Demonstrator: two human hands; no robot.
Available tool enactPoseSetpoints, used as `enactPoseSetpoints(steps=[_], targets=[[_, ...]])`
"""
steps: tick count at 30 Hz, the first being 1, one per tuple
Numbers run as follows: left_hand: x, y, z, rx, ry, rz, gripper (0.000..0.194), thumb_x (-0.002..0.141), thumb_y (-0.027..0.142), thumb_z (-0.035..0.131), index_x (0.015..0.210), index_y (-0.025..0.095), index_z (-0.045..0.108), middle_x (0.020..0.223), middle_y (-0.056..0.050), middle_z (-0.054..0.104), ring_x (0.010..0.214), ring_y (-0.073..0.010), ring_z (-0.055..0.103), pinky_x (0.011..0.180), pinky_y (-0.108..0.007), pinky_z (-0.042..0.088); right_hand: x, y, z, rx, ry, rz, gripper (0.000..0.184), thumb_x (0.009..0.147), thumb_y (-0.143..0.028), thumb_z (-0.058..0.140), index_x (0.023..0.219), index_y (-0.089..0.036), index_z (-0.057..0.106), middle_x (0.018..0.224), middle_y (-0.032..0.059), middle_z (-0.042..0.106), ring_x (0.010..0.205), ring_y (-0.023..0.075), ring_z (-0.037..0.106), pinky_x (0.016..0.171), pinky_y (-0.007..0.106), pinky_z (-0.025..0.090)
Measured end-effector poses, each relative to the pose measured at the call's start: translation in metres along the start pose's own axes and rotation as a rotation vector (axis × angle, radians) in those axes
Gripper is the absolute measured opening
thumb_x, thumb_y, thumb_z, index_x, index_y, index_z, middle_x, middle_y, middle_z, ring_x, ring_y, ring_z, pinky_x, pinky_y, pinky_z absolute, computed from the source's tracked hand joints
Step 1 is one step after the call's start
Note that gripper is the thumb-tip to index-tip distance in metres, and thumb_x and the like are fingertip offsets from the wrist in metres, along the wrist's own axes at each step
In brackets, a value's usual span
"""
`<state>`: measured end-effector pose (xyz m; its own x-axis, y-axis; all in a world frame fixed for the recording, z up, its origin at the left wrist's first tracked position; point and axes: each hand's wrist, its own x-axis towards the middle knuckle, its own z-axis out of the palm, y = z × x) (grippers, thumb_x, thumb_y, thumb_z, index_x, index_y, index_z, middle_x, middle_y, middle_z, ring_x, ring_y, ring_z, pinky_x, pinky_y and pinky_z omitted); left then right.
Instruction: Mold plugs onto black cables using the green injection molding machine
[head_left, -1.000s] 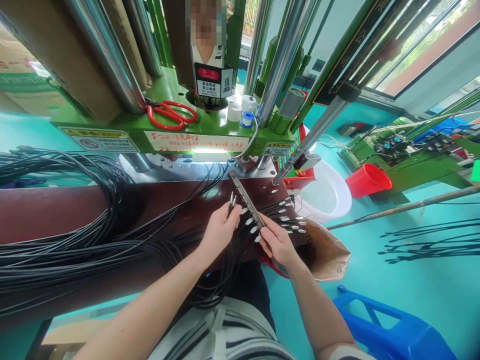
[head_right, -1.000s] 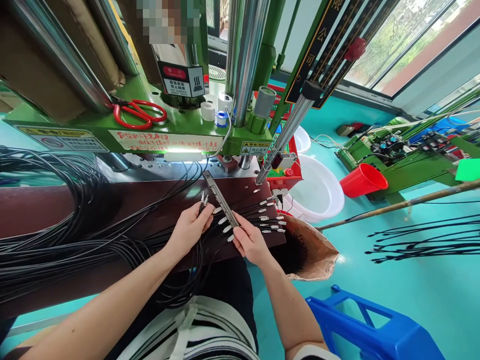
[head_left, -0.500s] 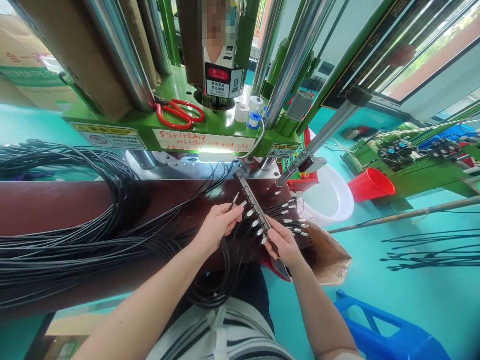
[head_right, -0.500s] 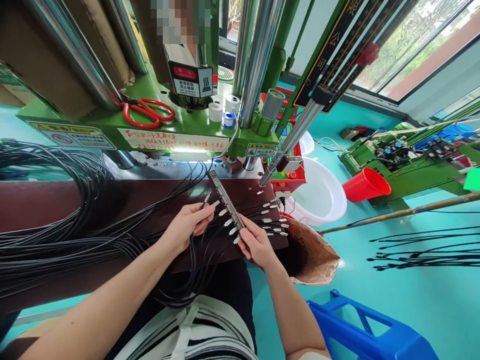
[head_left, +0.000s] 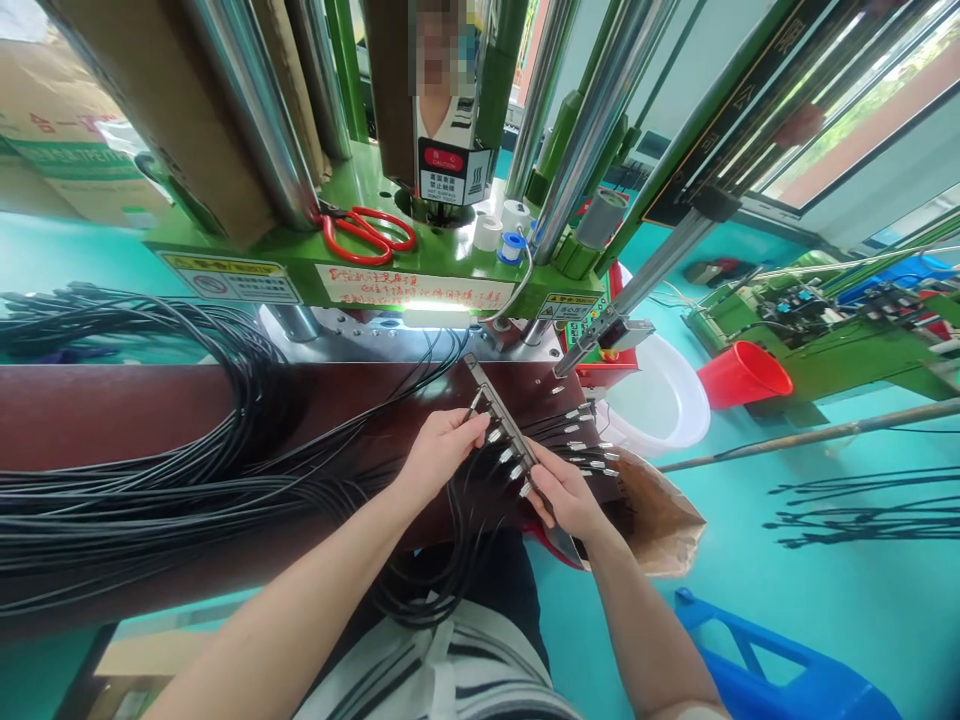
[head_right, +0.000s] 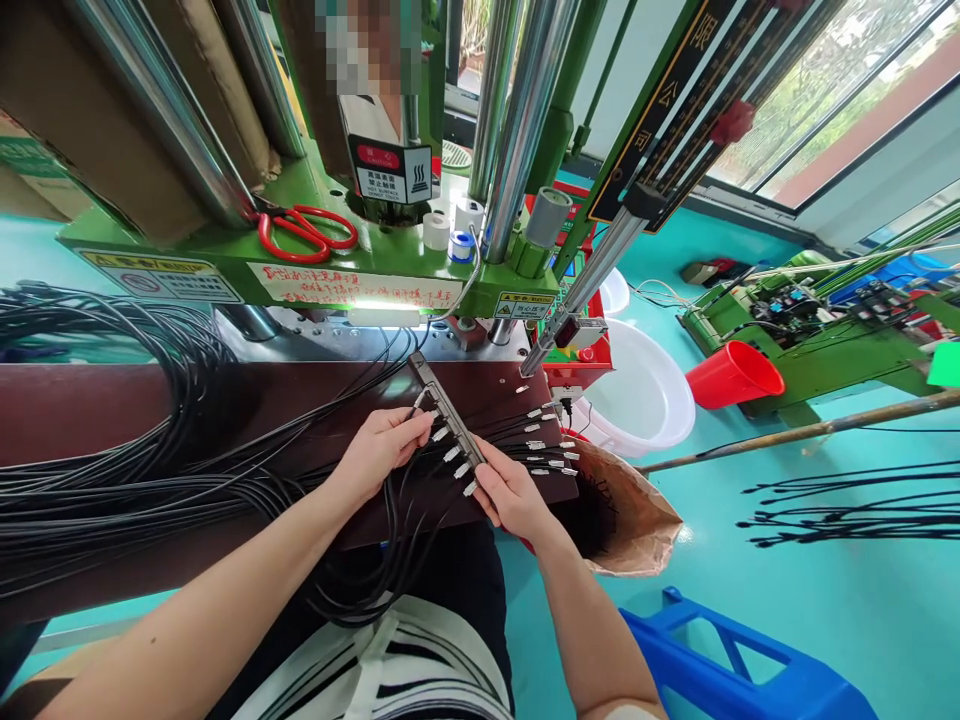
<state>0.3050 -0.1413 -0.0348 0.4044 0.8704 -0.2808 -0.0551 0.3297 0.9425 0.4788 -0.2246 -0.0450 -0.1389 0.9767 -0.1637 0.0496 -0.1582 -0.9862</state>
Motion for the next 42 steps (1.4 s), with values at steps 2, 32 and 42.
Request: enactPoseSetpoints(steps=[2,32,42], targets=[[0.001,-0.003,-0.002,0.111,0.025,0.051,0.033,0.075,0.040,0.053,0.053,0.015,0.048,0.036,0.008,0.031,0.035,-0.0042,0.026,0.039,-0.019,0.018,0.000,-0.001,0.002,-0.025,-0.008,0.020,0.051,0.088,-0.040,0.043,0.131,-0.014,0.041,0.050,-0.0071,0.041,0.033,0.0033,0.030,0.029,0.016,0.025],[0.001,-0.001,-0.022,0.429,0.147,0.224,0.031,0.081,0.038,0.045,0.056,0.018,0.040,0.047,0.006,0.034,0.046,-0.0083,0.031,0.048,-0.021,0.025,0.002,-0.005,0.001,-0.173,-0.067,0.027,0.049,0.090,-0.036,0.041,0.134,-0.016,0.037,0.046,-0.0084,0.036,0.036,0.0048,0.030,0.033,0.017,0.025],[-0.001,-0.002,-0.026,0.811,0.092,0.201,0.032,0.083,0.040,0.037,0.057,0.020,0.039,0.051,0.002,0.043,0.050,-0.0128,0.041,0.053,-0.024,0.028,0.005,-0.029,-0.009,-0.432,-0.166,-0.020,0.043,0.087,-0.027,0.043,0.130,-0.020,0.044,0.065,-0.0019,0.058,0.057,0.0100,0.051,0.053,0.021,0.042]])
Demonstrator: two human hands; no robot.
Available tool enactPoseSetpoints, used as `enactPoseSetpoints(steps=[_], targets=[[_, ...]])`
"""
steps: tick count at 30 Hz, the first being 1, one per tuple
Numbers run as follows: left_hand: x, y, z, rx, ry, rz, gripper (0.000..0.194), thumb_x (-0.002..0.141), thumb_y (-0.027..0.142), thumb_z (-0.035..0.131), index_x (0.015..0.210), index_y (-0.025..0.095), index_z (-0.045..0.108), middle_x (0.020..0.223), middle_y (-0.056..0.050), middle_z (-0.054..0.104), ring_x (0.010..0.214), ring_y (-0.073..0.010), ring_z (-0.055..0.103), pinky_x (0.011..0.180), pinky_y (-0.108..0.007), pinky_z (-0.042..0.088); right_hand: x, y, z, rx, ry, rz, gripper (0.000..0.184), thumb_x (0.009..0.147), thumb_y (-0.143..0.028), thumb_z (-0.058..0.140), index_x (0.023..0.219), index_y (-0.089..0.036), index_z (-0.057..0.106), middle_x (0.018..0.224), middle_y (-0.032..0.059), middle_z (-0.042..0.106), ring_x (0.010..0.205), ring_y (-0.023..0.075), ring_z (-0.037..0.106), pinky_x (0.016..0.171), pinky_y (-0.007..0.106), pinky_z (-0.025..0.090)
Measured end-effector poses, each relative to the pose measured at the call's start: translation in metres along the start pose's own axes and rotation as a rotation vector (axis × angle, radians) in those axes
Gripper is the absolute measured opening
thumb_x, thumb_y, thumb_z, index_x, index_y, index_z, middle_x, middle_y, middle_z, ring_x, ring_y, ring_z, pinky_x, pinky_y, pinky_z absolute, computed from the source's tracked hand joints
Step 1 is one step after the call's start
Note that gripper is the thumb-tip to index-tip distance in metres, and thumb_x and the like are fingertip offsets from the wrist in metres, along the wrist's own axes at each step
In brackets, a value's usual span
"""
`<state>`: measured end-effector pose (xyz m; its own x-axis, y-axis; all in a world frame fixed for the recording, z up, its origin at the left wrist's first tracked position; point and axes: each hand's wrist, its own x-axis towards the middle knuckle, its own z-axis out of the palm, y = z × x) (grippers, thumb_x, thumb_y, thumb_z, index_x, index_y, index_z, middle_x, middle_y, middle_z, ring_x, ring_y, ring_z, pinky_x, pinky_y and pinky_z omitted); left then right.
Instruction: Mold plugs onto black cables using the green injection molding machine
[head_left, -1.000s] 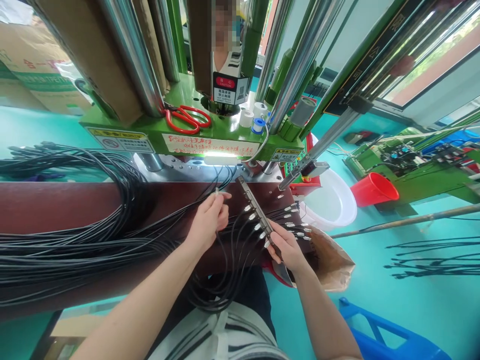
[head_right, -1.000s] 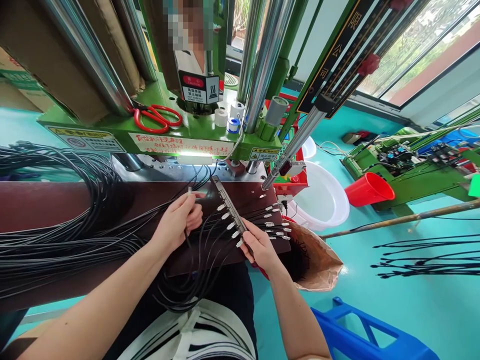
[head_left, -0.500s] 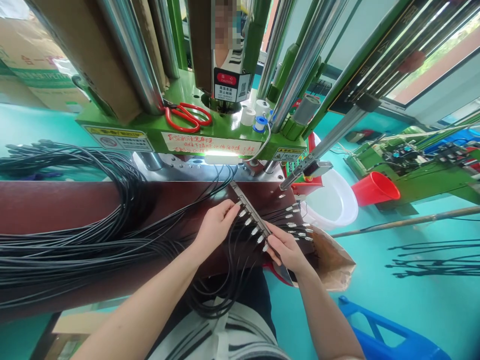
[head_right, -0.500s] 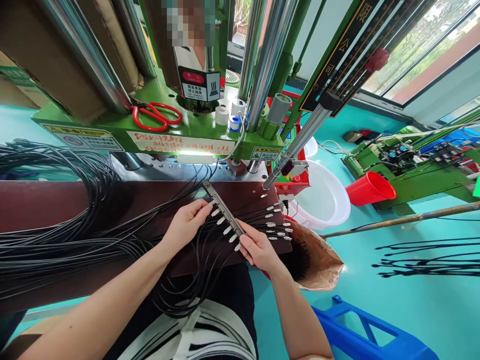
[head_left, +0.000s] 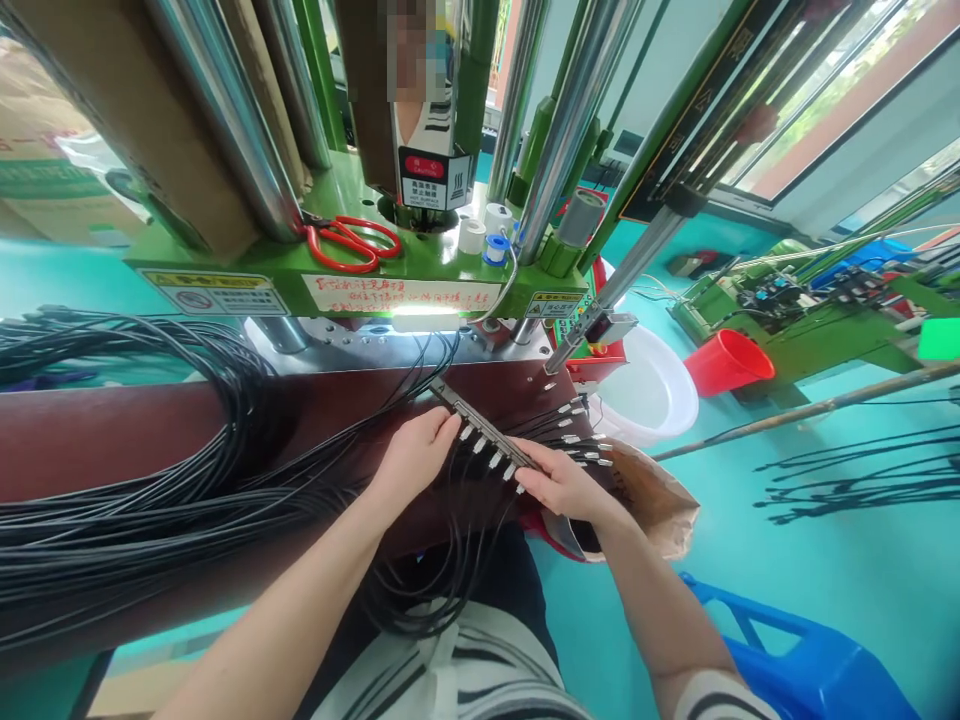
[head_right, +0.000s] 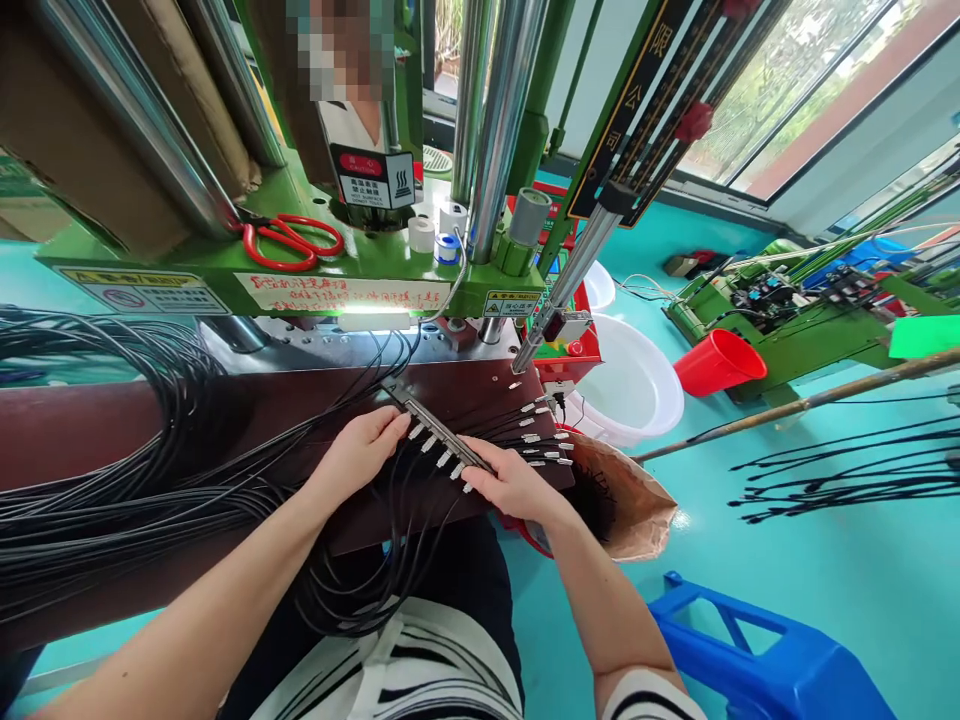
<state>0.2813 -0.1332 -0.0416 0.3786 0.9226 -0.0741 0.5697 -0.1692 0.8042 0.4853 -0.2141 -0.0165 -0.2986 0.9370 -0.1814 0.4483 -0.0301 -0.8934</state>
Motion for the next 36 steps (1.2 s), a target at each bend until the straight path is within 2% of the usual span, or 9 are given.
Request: enactPoseSetpoints(steps=[3,5,8,11,14,18,23,31,36], targets=[[-0.008,0.008,-0.006,0.384,-0.092,0.011,0.032,0.081,0.043,0.038,0.062,0.020,0.051,0.061,-0.005,0.056,0.057,-0.0192,0.052,0.056,-0.027,0.031,0.005,-0.009,-0.023,-0.054,-0.156,-0.057,0.041,0.085,-0.028,0.048,0.125,-0.019,0.051,0.100,0.0034,0.064,0.088,0.0162,0.057,0.078,0.028,0.045],[-0.015,0.011,-0.010,0.550,-0.116,-0.006,0.035,0.081,0.046,0.037,0.071,0.020,0.058,0.069,-0.009,0.062,0.062,-0.0238,0.057,0.057,-0.029,0.033,0.014,-0.015,-0.039,-0.100,-0.265,-0.074,0.041,0.082,-0.028,0.052,0.122,-0.018,0.054,0.110,0.0036,0.061,0.097,0.0183,0.055,0.084,0.029,0.043],[-0.021,0.010,-0.017,0.647,-0.126,-0.025,0.039,0.081,0.050,0.035,0.083,0.021,0.060,0.075,-0.011,0.065,0.067,-0.0262,0.060,0.058,-0.030,0.036,0.038,-0.023,-0.056,-0.204,-0.345,-0.030,0.038,0.077,-0.027,0.058,0.114,-0.017,0.060,0.091,0.0016,0.067,0.077,0.0146,0.059,0.068,0.024,0.045],[-0.026,0.003,-0.028,0.648,-0.114,-0.025,0.036,0.082,0.049,0.035,0.088,0.023,0.058,0.075,-0.007,0.066,0.069,-0.0251,0.062,0.058,-0.029,0.036,0.072,-0.028,-0.065,-0.297,-0.377,0.075,0.034,0.076,-0.028,0.059,0.107,-0.015,0.063,0.058,-0.0041,0.059,0.046,0.0075,0.047,0.047,0.019,0.038],[-0.029,-0.003,-0.041,0.562,-0.096,0.013,0.031,0.083,0.046,0.035,0.088,0.024,0.057,0.073,-0.002,0.066,0.069,-0.0214,0.061,0.060,-0.028,0.037,0.107,-0.026,-0.065,-0.400,-0.379,0.006,0.021,0.075,-0.025,0.060,0.091,-0.013,0.068,0.060,-0.0026,0.058,0.048,0.0077,0.048,0.050,0.020,0.038],[-0.030,-0.009,-0.058,0.430,0.062,0.089,0.030,0.083,0.045,0.038,0.087,0.023,0.058,0.077,0.000,0.067,0.070,-0.0175,0.060,0.064,-0.026,0.039,0.137,-0.011,-0.061,-0.543,-0.323,-0.257,0.008,0.070,-0.018,0.065,0.075,-0.014,0.070,0.081,0.0026,0.059,0.073,0.0129,0.055,0.071,0.023,0.042],[-0.010,-0.021,-0.081,0.394,0.250,0.090,0.028,0.081,0.041,0.040,0.085,0.020,0.059,0.083,-0.002,0.066,0.072,-0.0169,0.059,0.067,-0.025,0.039,0.141,0.010,-0.056,-0.493,-0.192,-0.269,0.015,0.069,-0.020,0.067,0.083,-0.017,0.071,0.088,0.0033,0.062,0.083,0.0156,0.057,0.080,0.026,0.041],[0.058,-0.057,-0.095,0.555,-0.019,-0.011,0.029,0.080,0.042,0.037,0.080,0.022,0.057,0.081,-0.004,0.066,0.077,-0.0214,0.059,0.065,-0.028,0.036,0.142,0.029,-0.042,-0.410,0.174,-0.150,0.023,0.083,-0.023,0.048,0.092,-0.015,0.068,0.088,0.0050,0.069,0.081,0.0167,0.063,0.073,0.027,0.047],[0.067,-0.069,-0.085,0.572,-0.009,-0.077,0.028,0.080,0.043,0.037,0.077,0.022,0.055,0.075,-0.004,0.064,0.075,-0.0215,0.059,0.061,-0.027,0.034,0.140,0.032,-0.035,-0.441,0.266,-0.200,0.019,0.081,-0.017,0.050,0.087,-0.018,0.069,0.091,0.0042,0.069,0.087,0.0172,0.061,0.081,0.029,0.045]])
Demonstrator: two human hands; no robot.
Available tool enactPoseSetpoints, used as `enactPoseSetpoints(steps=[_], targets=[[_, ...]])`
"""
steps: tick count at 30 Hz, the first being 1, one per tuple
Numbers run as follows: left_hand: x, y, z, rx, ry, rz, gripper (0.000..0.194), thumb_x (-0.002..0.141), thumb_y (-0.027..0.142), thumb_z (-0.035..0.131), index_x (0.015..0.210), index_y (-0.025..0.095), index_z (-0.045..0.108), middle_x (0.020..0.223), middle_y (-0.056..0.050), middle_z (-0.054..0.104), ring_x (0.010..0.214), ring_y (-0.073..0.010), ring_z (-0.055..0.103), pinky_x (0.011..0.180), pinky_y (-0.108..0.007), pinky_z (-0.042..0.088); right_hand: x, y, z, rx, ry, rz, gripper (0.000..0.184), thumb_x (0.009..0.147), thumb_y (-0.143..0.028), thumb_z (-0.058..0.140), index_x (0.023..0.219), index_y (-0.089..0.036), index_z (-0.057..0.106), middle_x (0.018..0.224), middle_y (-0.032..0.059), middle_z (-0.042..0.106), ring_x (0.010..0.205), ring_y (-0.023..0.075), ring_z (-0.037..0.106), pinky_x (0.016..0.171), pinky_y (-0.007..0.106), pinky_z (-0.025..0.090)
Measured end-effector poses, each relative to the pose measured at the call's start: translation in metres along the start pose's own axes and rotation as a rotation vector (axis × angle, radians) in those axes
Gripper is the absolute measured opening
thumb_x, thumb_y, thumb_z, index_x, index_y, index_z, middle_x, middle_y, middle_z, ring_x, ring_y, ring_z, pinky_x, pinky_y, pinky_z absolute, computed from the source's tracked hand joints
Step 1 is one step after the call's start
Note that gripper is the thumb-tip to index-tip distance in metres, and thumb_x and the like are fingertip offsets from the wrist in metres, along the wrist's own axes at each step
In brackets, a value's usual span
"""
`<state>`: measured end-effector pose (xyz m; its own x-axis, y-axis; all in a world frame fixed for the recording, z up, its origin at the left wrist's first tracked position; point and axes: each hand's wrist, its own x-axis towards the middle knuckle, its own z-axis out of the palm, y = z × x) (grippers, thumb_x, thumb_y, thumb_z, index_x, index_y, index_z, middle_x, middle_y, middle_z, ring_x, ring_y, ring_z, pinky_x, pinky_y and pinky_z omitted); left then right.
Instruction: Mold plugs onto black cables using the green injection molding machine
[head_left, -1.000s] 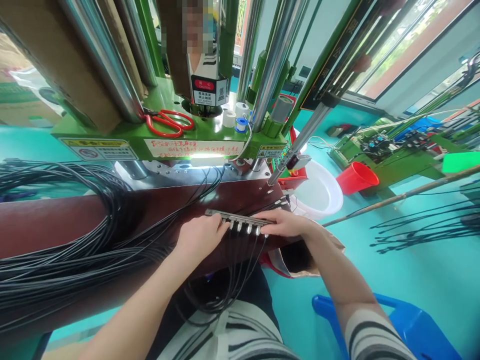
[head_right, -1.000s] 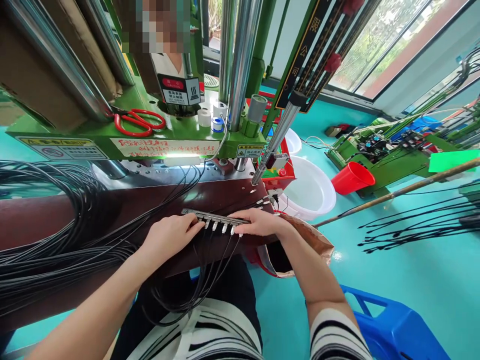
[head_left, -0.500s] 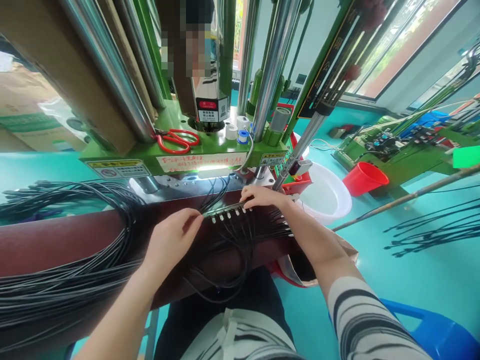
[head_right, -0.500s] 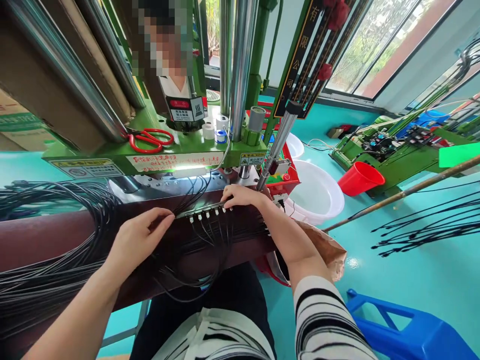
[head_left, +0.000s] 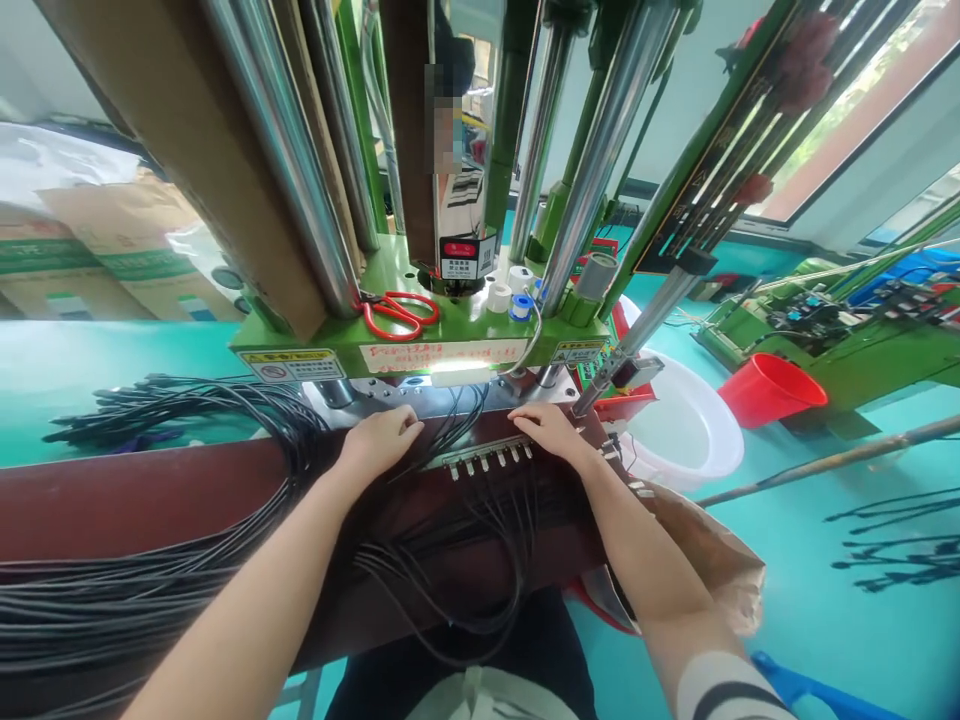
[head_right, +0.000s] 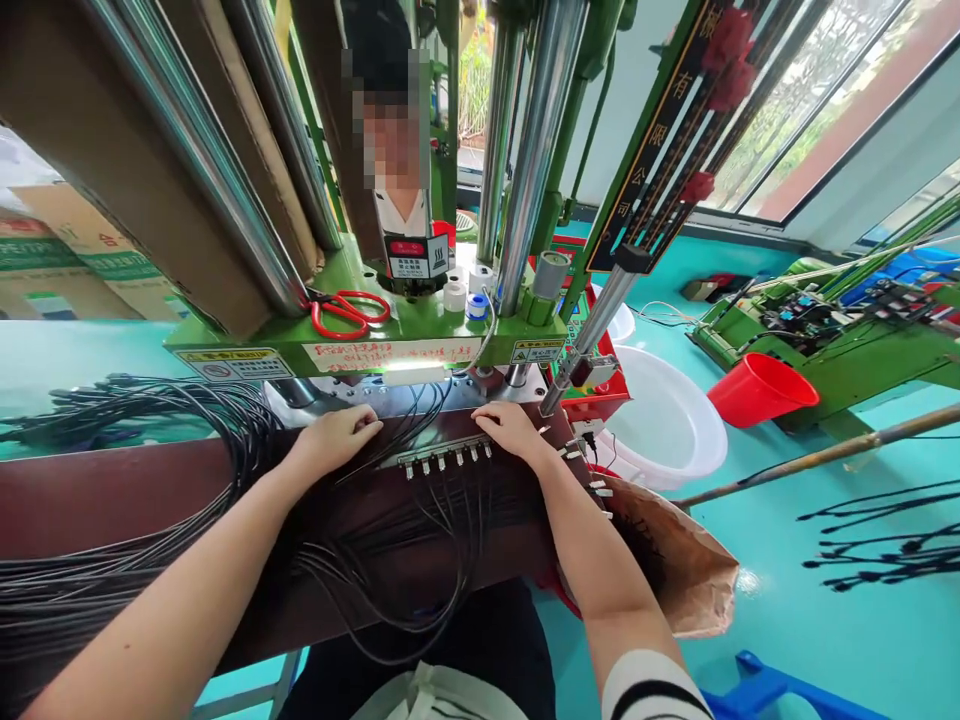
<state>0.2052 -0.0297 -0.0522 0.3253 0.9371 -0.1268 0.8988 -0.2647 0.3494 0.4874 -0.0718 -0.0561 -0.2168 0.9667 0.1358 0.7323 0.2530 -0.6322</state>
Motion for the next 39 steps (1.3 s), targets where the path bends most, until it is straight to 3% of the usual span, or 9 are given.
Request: enactPoseSetpoints(steps=[10,33,39], targets=[[-0.008,-0.005,0.004,-0.108,0.036,0.053,0.020,0.080,0.038,0.041,0.078,0.023,0.054,0.076,0.001,0.062,0.070,-0.0165,0.056,0.059,-0.026,0.033,-0.003,0.001,0.002,-0.079,0.022,-0.064,0.019,0.082,-0.016,0.051,0.087,-0.020,0.069,0.083,0.0034,0.067,0.083,0.0177,0.059,0.079,0.031,0.044],[-0.013,-0.001,-0.001,-0.087,0.038,0.092,0.022,0.081,0.035,0.041,0.083,0.022,0.058,0.085,-0.003,0.065,0.079,-0.0204,0.058,0.067,-0.029,0.038,-0.002,-0.001,-0.001,-0.094,-0.008,-0.037,0.021,0.081,-0.018,0.049,0.085,-0.020,0.069,0.086,0.0040,0.069,0.084,0.0190,0.061,0.081,0.034,0.044],[-0.013,0.000,0.001,-0.077,0.038,0.114,0.022,0.082,0.035,0.040,0.082,0.021,0.057,0.086,-0.004,0.065,0.080,-0.0210,0.058,0.065,-0.029,0.037,0.021,-0.010,-0.012,-0.071,0.086,-0.004,0.023,0.079,-0.020,0.048,0.093,-0.019,0.066,0.093,0.0058,0.067,0.084,0.0198,0.061,0.079,0.034,0.046]])
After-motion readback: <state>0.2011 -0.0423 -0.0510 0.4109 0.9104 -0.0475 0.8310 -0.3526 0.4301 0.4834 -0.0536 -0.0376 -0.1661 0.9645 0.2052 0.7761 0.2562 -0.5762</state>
